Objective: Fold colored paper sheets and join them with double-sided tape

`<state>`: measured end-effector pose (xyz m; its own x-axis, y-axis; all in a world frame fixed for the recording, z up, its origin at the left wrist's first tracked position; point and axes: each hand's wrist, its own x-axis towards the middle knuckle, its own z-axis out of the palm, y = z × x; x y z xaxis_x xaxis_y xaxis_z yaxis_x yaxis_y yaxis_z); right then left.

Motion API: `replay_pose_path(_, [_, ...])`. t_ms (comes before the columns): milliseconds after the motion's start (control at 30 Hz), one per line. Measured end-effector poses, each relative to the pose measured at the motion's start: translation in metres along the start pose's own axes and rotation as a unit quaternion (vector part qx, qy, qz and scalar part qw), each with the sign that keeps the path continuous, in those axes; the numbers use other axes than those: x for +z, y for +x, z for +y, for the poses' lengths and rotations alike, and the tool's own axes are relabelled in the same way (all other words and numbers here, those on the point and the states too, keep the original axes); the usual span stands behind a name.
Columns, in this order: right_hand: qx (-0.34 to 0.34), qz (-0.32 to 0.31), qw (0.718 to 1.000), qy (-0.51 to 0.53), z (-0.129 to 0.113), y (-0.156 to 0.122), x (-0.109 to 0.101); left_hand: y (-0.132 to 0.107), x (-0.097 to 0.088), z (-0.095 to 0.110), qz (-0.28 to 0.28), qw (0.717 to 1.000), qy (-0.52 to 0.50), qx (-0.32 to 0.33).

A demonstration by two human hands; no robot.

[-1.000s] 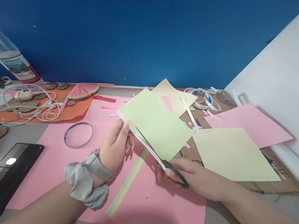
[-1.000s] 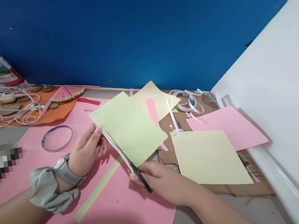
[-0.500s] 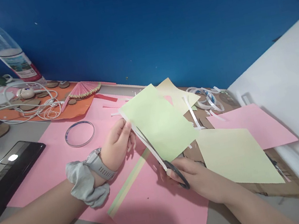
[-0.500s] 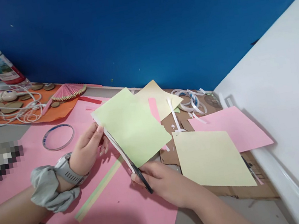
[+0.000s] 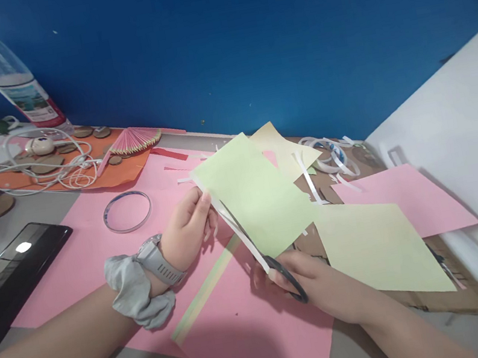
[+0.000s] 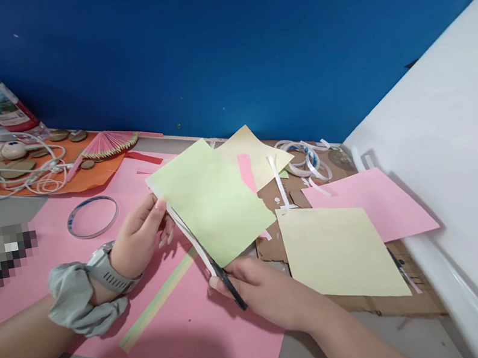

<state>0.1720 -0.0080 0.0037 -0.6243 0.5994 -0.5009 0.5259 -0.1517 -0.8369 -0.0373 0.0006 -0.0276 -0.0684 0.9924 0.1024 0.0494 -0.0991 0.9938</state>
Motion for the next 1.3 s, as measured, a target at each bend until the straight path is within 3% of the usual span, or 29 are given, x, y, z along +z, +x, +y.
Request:
replay_pose_path(367, [0.005, 0.026, 0.999, -0.022, -0.0011, 0.0012, 0.0035, -0.0011, -0.0018, 0.0011, -0.016, 1.000, -0.007, -0.007])
replay_pose_path(900, [-0.003, -0.005, 1.000, 0.007, -0.0026, 0.0005, 0.0001, -0.0003, -0.0022, -0.0016, -0.015, 1.000, -0.011, -0.007])
replay_pose_path(1300, [0.003, 0.013, 0.999, -0.031, -0.0058, -0.0003, 0.0005, 0.0001, -0.0030, 0.0015, -0.016, 0.999, -0.015, -0.025])
